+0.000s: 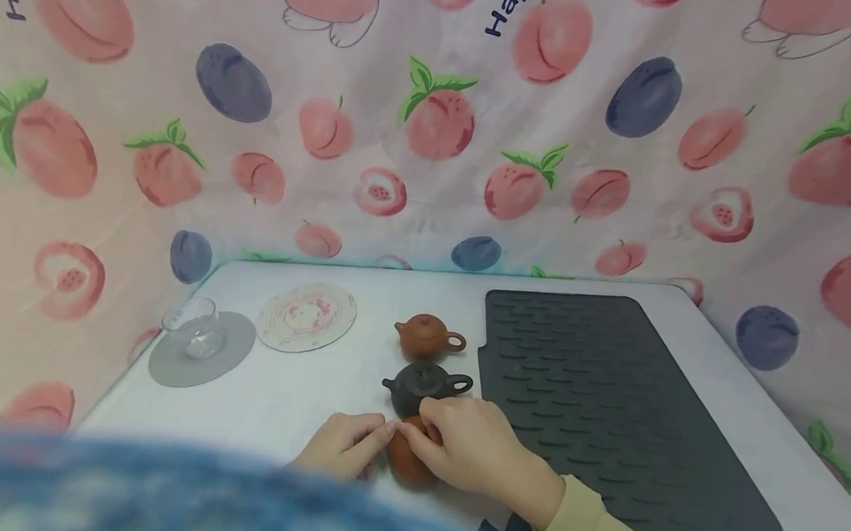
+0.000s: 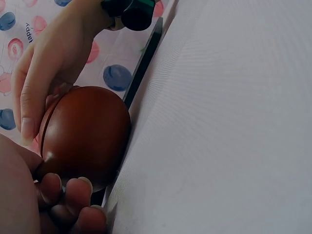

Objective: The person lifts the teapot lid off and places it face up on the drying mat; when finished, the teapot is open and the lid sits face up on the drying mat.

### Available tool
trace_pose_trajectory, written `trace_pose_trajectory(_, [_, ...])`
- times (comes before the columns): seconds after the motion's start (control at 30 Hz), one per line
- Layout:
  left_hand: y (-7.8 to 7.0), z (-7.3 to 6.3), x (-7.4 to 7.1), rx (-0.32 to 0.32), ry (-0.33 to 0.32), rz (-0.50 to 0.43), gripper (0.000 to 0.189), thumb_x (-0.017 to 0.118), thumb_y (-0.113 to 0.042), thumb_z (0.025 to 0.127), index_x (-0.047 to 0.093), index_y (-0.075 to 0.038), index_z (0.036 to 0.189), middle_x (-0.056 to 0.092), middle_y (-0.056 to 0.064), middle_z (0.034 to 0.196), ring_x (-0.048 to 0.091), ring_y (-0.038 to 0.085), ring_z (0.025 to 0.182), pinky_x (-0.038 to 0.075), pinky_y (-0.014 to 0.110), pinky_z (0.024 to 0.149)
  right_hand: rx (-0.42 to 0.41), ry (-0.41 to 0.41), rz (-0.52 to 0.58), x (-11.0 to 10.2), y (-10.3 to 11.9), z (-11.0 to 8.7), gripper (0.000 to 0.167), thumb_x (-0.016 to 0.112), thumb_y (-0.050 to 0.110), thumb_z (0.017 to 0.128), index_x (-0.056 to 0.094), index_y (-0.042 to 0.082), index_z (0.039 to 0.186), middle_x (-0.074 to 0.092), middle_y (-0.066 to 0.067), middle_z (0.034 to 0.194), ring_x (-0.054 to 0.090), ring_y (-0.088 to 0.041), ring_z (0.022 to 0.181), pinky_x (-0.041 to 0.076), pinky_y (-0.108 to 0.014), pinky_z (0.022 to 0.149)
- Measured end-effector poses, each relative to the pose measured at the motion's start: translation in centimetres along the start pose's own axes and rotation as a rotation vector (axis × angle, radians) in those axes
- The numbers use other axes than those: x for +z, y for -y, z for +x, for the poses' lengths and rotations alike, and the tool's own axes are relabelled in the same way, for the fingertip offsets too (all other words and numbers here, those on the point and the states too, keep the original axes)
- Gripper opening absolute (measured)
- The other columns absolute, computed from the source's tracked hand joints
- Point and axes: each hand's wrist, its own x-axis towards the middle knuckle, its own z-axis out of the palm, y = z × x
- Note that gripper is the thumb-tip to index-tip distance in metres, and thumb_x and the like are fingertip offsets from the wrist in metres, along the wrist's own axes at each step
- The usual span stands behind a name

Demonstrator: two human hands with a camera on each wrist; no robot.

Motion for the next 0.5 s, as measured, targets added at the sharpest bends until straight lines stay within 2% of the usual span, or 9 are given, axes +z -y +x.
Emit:
trace_pose_trajectory(0.2, [0.05, 0.13, -0.05, 0.008, -0.009, 0.000, 0.044, 0.047, -0.037, 0.110, 0.054, -0.024, 0.069, 0.046, -0.021, 0.053, 0.045, 0.001, 0.049, 0.034, 0.021, 0.048, -0.002, 0.008, 0.006, -0.23, -0.11, 0.07, 0.040, 0.068, 0.040, 0.100, 0.044, 0.028, 0.069, 0.035, 0.019, 0.057, 0.037, 0.001, 0.050, 0.029, -0.021, 0.045])
trace_pose_trajectory(0.5, [0.28, 0.21, 0.03, -0.033, 0.024, -0.022, 0.047, 0.045, -0.040, 0.111, 0.057, -0.022, 0.070, 0.047, -0.020, 0.051, 0.047, 0.002, 0.049, 0.035, 0.021, 0.048, 0.011, 0.033, 0.022, -0.27, -0.14, 0.18, 0.038, 0.067, 0.038, 0.100, 0.045, 0.028, 0.071, 0.036, 0.017, 0.058, 0.037, 0.000, 0.050, 0.030, -0.022, 0.045])
